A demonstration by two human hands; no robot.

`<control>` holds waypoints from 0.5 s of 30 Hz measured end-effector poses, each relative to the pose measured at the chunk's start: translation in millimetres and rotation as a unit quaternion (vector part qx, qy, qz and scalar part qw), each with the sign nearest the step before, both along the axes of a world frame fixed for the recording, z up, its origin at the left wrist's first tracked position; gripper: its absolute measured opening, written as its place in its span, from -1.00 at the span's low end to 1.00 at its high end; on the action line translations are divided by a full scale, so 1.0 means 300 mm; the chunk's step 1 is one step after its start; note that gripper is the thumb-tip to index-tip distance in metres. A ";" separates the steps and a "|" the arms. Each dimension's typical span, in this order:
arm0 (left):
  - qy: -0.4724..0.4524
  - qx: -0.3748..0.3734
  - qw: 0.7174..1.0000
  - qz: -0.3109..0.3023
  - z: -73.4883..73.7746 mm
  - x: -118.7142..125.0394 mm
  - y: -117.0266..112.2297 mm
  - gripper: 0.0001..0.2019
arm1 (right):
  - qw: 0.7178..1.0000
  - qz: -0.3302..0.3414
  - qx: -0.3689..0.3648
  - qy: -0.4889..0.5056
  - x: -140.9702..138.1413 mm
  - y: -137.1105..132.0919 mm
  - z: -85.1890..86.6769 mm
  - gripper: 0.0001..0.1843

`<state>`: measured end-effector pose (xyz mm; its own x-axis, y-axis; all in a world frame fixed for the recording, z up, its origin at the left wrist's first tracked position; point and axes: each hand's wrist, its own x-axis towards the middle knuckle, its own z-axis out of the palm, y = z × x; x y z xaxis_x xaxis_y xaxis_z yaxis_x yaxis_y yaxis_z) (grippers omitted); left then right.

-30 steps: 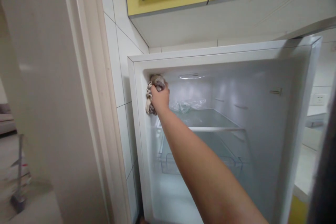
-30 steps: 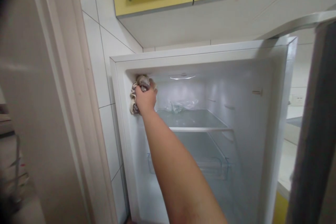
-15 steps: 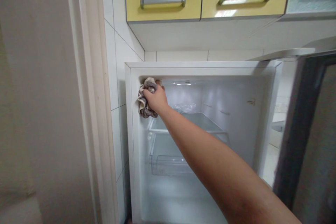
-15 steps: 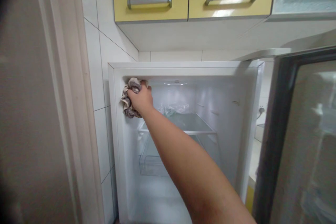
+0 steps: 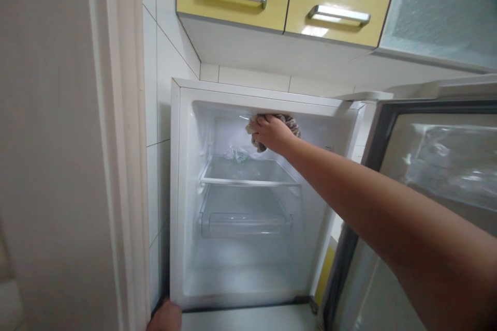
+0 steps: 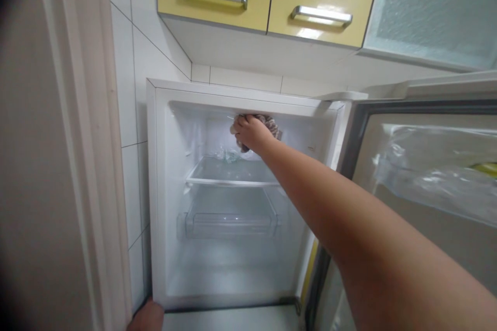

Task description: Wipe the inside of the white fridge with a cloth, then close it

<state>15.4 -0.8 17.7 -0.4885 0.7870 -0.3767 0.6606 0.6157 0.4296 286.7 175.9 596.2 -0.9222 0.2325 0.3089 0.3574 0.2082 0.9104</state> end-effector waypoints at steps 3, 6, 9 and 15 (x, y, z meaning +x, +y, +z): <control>-0.042 0.035 0.998 0.044 -0.081 -0.038 0.007 -0.50 | 0.996 -0.083 0.002 0.043 0.121 -0.012 -0.013 -0.71; -0.079 0.057 0.993 0.062 -0.142 -0.058 0.019 -0.51 | 0.991 -0.110 0.021 0.068 0.237 -0.019 -0.028 -0.71; -0.079 0.039 0.994 0.062 -0.145 -0.054 0.028 -0.54 | 0.974 -0.203 0.033 0.093 0.315 -0.050 -0.036 -0.69; -0.051 -0.004 0.998 0.023 -0.091 -0.038 0.027 -0.52 | 0.974 -0.080 0.031 0.212 0.347 -0.216 -0.070 -0.69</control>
